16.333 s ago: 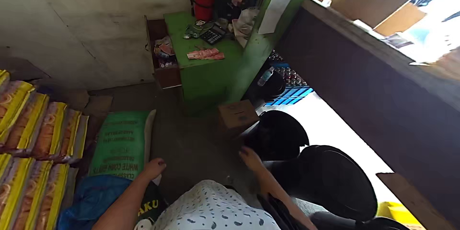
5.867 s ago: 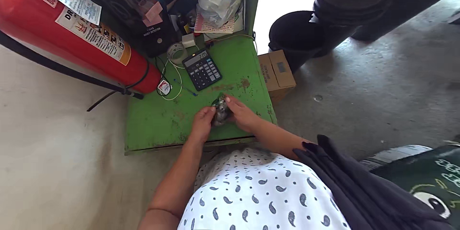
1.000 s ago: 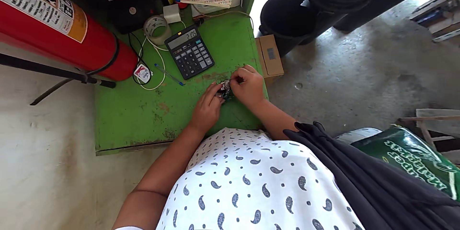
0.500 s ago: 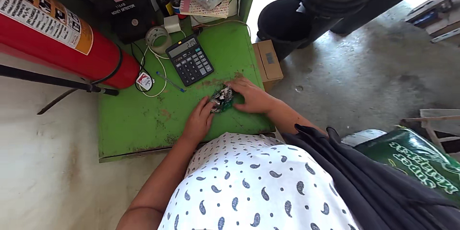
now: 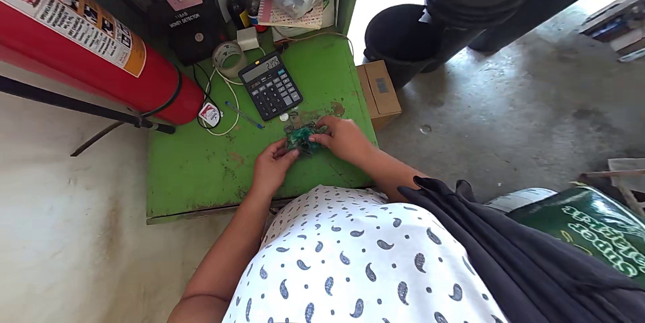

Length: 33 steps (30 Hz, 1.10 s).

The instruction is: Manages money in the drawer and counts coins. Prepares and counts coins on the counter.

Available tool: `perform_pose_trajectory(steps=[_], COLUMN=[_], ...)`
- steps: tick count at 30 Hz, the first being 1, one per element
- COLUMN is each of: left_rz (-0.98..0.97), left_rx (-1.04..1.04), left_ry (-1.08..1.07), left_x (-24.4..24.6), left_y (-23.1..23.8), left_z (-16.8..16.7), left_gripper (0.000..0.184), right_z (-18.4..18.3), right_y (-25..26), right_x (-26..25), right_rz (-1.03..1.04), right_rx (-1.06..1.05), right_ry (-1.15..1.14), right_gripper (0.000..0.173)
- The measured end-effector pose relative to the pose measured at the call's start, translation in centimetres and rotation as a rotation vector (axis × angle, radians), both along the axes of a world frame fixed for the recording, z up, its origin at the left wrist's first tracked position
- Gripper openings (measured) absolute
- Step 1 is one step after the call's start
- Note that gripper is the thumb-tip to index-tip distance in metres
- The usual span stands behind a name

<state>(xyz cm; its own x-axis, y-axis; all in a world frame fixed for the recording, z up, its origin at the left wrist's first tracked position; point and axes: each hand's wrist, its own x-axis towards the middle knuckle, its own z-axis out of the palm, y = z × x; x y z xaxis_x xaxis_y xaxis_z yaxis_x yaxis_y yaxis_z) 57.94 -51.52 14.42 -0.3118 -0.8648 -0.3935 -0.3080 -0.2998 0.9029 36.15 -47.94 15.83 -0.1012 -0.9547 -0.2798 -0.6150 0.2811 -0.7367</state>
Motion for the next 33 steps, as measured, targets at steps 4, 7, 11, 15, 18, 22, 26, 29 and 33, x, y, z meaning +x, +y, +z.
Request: perform_pose_trajectory(steps=[4,7,11,15,18,22,26,29,33], left_rz=[0.019,-0.015,-0.018,0.01,0.052,0.043,-0.066,-0.204,-0.132], left_rx=[-0.178,-0.29,-0.342,-0.328,-0.273,-0.238,-0.191,-0.225,-0.52], left_ry=[-0.149,-0.214,-0.238,-0.182,-0.101,-0.048,0.049,0.092,-0.036], left_x=[0.6,0.9,0.9,0.8,0.6,-0.1,-1.7,-3.1,-3.3], left_y=[0.4,0.3,-0.2,-1.5,-2.9,-3.8,-2.4,-2.6,-7.5], left_z=[0.3,1.2,2.3,3.1,3.6,4.6,5.8,5.6,4.1], left_gripper=[0.024,0.01,0.012,0.017,0.021,0.019,0.02,0.022,0.026], right_z=[1.0,2.9,1.7,0.5,0.4,2.4,-1.6,-1.0,-1.3], right_y=[0.1,0.8,-0.1,-0.8,-0.6,0.8,-0.1,-0.1,-0.7], right_x=[0.3,0.9,0.2,-0.8,-1.2,-0.3,-0.3,0.8,-0.6], right_rz=[-0.049,-0.107,-0.241,-0.288,-0.322,-0.344,-0.198,-0.222,-0.345], right_rx=[0.028,0.061,0.075,0.09,0.083,-0.002,-0.208,-0.222,-0.34], right_ry=[-0.013,-0.16,-0.451,-0.55,-0.596,-0.592,-0.743,-0.747,-0.634], right_gripper=[0.044,0.039,0.035,0.023,0.018,0.019,0.057,0.045,0.031])
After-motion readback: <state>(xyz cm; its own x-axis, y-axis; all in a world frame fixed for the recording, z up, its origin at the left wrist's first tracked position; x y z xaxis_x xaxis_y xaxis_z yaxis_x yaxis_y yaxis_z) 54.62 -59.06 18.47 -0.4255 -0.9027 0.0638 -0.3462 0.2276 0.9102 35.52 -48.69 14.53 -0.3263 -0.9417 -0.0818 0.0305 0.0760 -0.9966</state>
